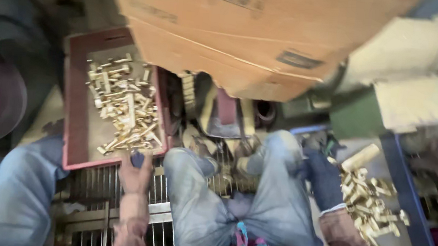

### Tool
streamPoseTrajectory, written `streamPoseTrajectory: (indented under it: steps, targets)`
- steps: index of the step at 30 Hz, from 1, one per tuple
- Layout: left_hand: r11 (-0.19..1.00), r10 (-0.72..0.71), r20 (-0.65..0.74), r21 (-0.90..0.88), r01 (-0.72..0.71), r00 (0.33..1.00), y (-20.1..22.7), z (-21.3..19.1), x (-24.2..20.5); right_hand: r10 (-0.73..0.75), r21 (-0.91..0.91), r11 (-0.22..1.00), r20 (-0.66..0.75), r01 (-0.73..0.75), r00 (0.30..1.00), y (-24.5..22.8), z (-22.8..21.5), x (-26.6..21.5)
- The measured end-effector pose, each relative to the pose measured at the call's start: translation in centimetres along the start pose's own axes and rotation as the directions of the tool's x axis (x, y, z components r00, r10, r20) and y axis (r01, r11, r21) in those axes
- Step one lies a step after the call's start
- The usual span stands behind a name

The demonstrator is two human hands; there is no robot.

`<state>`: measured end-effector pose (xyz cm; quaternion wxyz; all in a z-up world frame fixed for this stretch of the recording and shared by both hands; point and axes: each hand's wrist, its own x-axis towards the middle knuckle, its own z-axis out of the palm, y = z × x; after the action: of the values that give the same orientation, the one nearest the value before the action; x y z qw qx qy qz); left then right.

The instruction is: The person sits on the floor and repeatedly picks up small brass-colored metal parts from a red tray. They press each part against a rotating grinding wheel to smooth or polish its surface, then place the finished part into a blue tray.

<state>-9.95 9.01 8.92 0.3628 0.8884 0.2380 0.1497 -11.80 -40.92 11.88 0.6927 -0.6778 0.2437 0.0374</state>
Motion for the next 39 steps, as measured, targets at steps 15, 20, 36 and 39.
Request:
streamPoseTrajectory:
  steps: [15,20,36,39]
  targets:
    - [0.996,0.049,0.19,0.06,-0.061,0.981,-2.2,3.2,-9.8,-0.006,-0.922,0.38,-0.08,-0.072,0.997,17.9,-12.6,-3.9]
    - [0.991,-0.09,0.352,0.129,0.047,0.932,-1.5,2.7,-7.6,-0.046,-0.932,0.36,0.022,0.037,0.999,17.2,-9.8,-2.0]
    - [0.953,0.294,-0.067,-0.054,-0.298,0.953,-1.2,3.6,-13.2,-0.318,-0.522,0.845,-0.314,0.117,0.895,-0.4,-9.8,-4.3]
    - [0.965,0.26,-0.05,0.036,-0.259,0.964,-0.2,4.5,-12.6,-0.161,-0.2,0.973,-0.23,0.115,0.96,-3.3,-8.1,-4.9]
